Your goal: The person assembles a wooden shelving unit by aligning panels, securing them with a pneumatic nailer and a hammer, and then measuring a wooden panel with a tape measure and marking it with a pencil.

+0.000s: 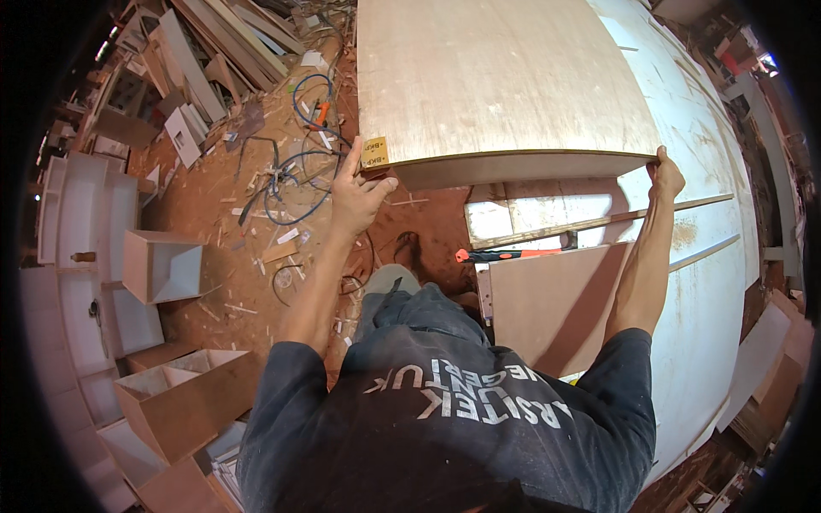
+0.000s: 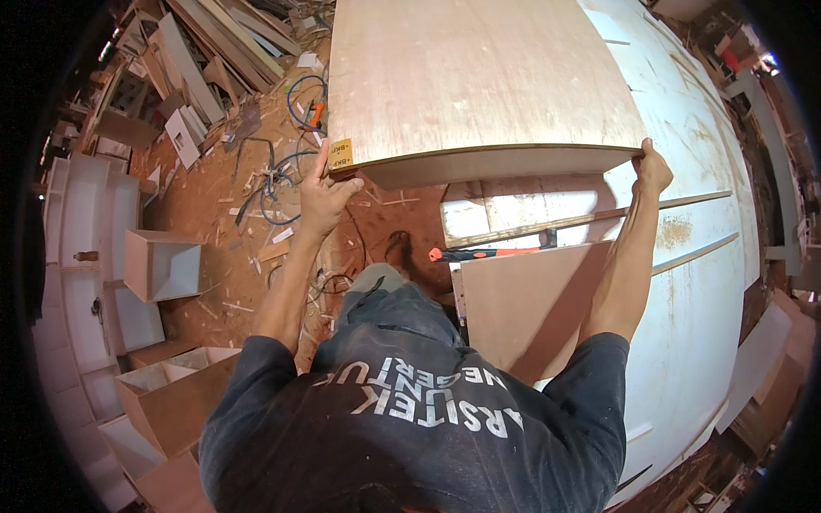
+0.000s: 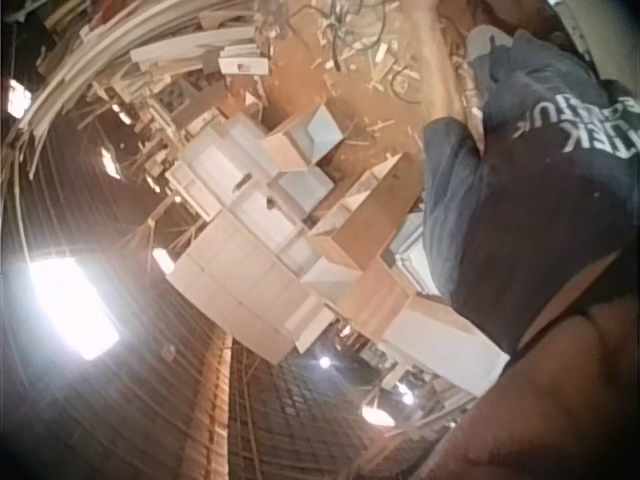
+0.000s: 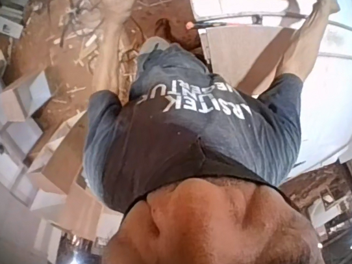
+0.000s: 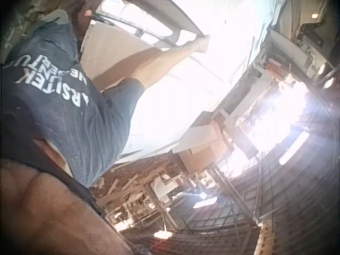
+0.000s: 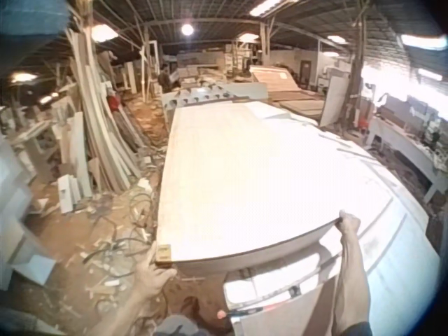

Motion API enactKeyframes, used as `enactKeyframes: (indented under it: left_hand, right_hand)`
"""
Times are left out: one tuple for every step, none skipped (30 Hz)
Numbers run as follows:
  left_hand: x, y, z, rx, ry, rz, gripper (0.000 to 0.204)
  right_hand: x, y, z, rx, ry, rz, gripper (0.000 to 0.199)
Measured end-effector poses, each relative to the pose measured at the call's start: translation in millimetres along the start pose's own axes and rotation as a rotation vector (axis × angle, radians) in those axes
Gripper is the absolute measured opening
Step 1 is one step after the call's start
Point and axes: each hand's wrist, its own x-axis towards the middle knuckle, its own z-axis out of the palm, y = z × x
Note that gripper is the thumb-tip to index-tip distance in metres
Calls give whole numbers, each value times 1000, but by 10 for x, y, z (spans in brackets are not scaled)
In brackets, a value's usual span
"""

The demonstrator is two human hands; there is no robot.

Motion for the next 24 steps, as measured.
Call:
enactKeyframes:
  left_hand:
    - [-13,-20,23,24,18,13,91]
    - [-23,-36,40,41,32,45,90]
    - [-35,-43,53,57,50,45,90]
    - [-43,-44,60,68,63,65,89]
    - [-42,-42,64,80,63,91,89]
    - [-43,-35,63,155,90,96,89]
    - [-37,-29,56,232,98,102,90]
    - [-27,-26,50,309,116,76,90]
    - [-16,-31,45,284,99,119,89]
    - [-4,-43,39,260,94,134,89]
    - [5,-60,33,211,82,152,88]
    - [19,-86,30,233,96,130,87]
    - [40,-118,29,228,102,116,87]
    - [59,-151,29,222,106,104,86]
    - [83,-187,36,271,131,158,85]
    - [102,-214,33,314,151,212,84]
    - [117,-239,39,348,153,236,84]
    - [123,-251,38,347,159,223,82]
    - [131,-257,39,314,164,140,80]
    - [134,-253,45,248,137,144,77]
    - [135,-242,50,157,123,100,75]
    - [136,-227,62,152,135,104,74]
    - [143,-202,61,151,148,110,72]
    - [144,-187,79,124,132,118,71]
  right_hand:
    - [0,-2,-12,14,-12,11,23]
    - [9,-7,-20,29,-26,21,23]
    - [7,-7,-34,33,-20,37,23]
    - [3,-10,-44,35,-39,1,22]
    - [-5,-17,-54,36,-52,-15,22]
    - [-27,-17,-60,51,-59,15,22]
    - [-45,-31,-65,-12,-61,30,22]
    - [-80,-29,-70,-42,-95,3,24]
    - [-108,-39,-74,-64,-96,15,25]
    - [-146,-33,-83,-90,-77,26,27]
    - [-174,-29,-93,-85,-97,10,28]
    - [-199,-15,-114,-86,-96,-7,30]
    - [-213,7,-139,-83,-140,-38,32]
    - [-214,30,-176,-32,-162,-17,34]
    - [-206,70,-223,19,-224,-11,36]
    - [-177,101,-277,66,-245,-21,38]
    - [-145,155,-325,31,-262,-37,40]
    - [-94,191,-376,-40,-271,-28,40]
    - [-44,236,-417,-91,-311,-95,38]
    - [15,265,-447,-146,-372,-226,36]
    - [68,291,-469,-118,-402,-256,34]
    - [112,302,-486,-131,-389,-245,36]
    - [147,305,-484,-107,-387,-219,35]
    - [163,296,-487,-126,-385,-250,34]
